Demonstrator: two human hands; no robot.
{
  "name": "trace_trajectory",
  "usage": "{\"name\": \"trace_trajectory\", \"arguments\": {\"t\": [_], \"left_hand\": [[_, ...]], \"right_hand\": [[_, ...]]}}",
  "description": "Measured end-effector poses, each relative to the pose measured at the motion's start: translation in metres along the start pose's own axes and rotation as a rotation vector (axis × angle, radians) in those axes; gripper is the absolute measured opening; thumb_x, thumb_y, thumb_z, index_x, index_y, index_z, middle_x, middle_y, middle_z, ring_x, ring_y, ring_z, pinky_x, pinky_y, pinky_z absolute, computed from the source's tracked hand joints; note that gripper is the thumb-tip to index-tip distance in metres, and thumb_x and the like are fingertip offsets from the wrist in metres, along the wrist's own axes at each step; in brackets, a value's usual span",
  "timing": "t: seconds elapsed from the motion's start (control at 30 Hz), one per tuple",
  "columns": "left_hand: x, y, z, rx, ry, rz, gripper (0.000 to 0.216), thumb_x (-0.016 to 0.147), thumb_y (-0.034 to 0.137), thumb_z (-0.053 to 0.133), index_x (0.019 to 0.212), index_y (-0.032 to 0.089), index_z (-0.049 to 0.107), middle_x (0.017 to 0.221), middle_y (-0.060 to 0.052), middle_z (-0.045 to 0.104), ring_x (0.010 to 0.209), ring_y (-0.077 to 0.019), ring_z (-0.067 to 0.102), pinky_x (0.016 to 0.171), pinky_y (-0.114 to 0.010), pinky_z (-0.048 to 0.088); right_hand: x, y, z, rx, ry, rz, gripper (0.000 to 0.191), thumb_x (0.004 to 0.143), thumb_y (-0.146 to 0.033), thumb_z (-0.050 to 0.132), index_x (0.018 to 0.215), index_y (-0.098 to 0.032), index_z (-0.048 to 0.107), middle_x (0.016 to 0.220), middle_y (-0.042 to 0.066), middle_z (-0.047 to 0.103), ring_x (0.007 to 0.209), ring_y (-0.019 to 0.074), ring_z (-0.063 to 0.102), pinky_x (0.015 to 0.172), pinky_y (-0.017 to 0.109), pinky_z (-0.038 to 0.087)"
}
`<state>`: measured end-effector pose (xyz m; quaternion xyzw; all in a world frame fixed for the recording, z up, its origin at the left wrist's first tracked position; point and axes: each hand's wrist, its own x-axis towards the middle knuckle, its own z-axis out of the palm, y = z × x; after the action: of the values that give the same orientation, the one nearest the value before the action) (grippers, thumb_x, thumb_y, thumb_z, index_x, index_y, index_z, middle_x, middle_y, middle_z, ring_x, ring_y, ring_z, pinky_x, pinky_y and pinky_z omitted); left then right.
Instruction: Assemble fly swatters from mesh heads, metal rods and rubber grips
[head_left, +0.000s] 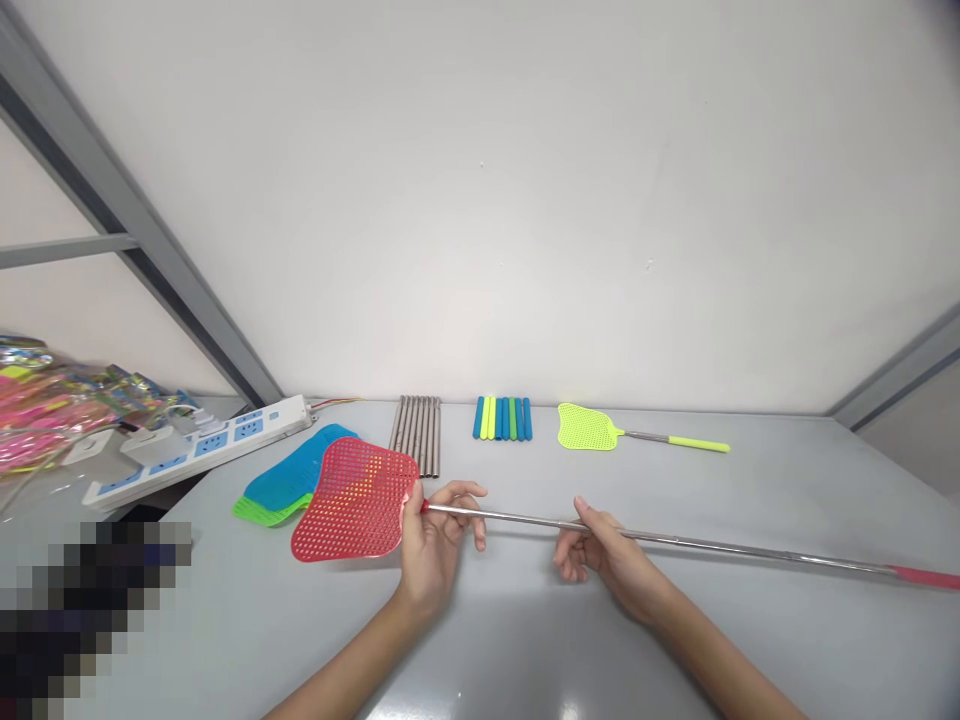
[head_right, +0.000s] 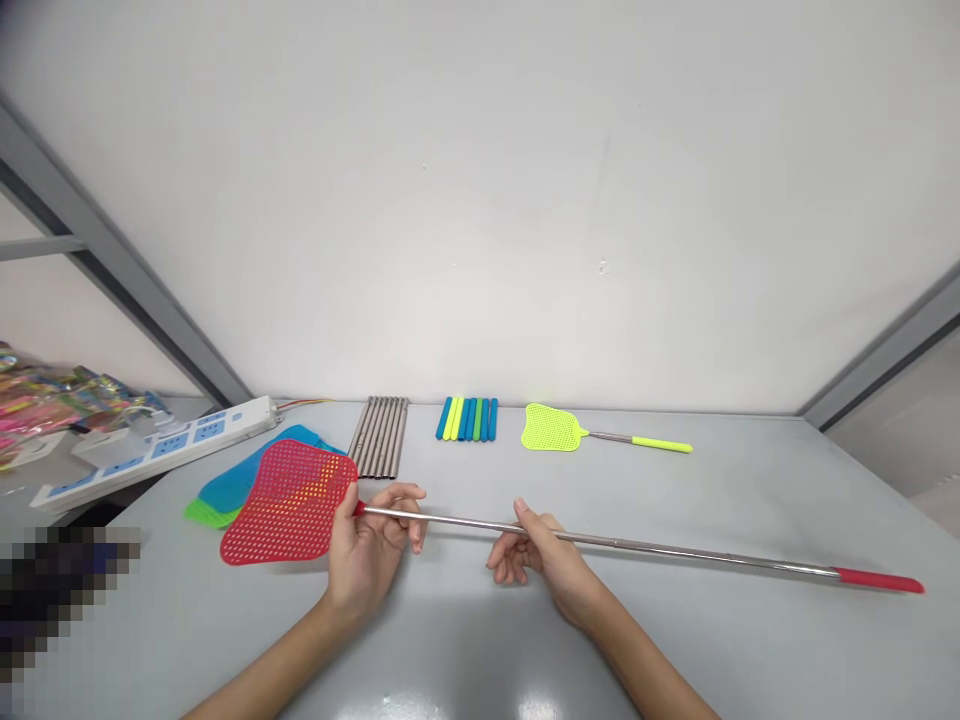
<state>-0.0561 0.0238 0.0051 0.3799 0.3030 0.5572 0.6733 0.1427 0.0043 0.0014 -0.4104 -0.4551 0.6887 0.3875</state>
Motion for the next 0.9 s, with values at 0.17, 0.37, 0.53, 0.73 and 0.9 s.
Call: {"name": "trace_trajectory", "arguments": {"t": [0.17,0.37,0.53,0.73,0.9], "left_hand": [[0.002,0.002,0.0,-0.006,0.018,0.026,0.056,0.082,0.046,0.016,0.074,0.012,0.059,0.042,-0.003,0.051,0.042,-0.0148,0.046,0.048,-0.027,0.035],[0.005,0.001,-0.002,0.183,0.071,-0.03,0.044,0.083,0.034,0.029,0.059,0.012,0.058,0.042,-0.002,0.053,0.039,-0.0127,0.047,0.048,-0.025,0.036],[0.007,0.002,-0.004,0.241,-0.025,-0.121,0.043,0.081,0.035,0.03,0.063,0.011,0.062,0.045,-0.003,0.056,0.041,-0.0145,0.049,0.049,-0.027,0.038],[0.003,0.005,-0.002,0.303,-0.167,-0.204,0.045,0.082,0.036,0.029,0.079,0.008,0.064,0.049,-0.005,0.059,0.043,-0.0165,0.052,0.052,-0.029,0.039],[-0.006,-0.001,0.007,0.359,-0.206,-0.212,0.046,0.081,0.037,0.03,0.078,0.007,0.064,0.046,-0.006,0.059,0.04,-0.0173,0.052,0.051,-0.03,0.039]], "right_hand": [[-0.001,0.002,0.0,0.004,-0.023,0.014,0.059,0.083,-0.046,0.024,0.058,-0.009,0.063,0.05,0.008,0.055,0.05,0.012,0.046,0.053,0.026,0.031],[0.0,0.002,-0.002,0.03,-0.042,0.034,0.058,0.083,-0.046,0.024,0.061,-0.008,0.063,0.054,0.008,0.056,0.051,0.0126,0.048,0.052,0.026,0.03],[-0.001,0.003,-0.005,0.026,-0.052,0.028,0.058,0.082,-0.047,0.024,0.063,-0.008,0.063,0.056,0.009,0.056,0.052,0.0123,0.047,0.052,0.026,0.03],[-0.001,0.004,-0.003,0.026,-0.111,0.026,0.063,0.08,-0.054,0.02,0.066,-0.009,0.062,0.061,0.01,0.059,0.051,0.0125,0.048,0.052,0.026,0.031],[-0.001,0.004,0.0,0.008,-0.15,0.029,0.064,0.08,-0.055,0.02,0.067,-0.009,0.063,0.059,0.009,0.059,0.051,0.0126,0.048,0.052,0.025,0.031]]}}
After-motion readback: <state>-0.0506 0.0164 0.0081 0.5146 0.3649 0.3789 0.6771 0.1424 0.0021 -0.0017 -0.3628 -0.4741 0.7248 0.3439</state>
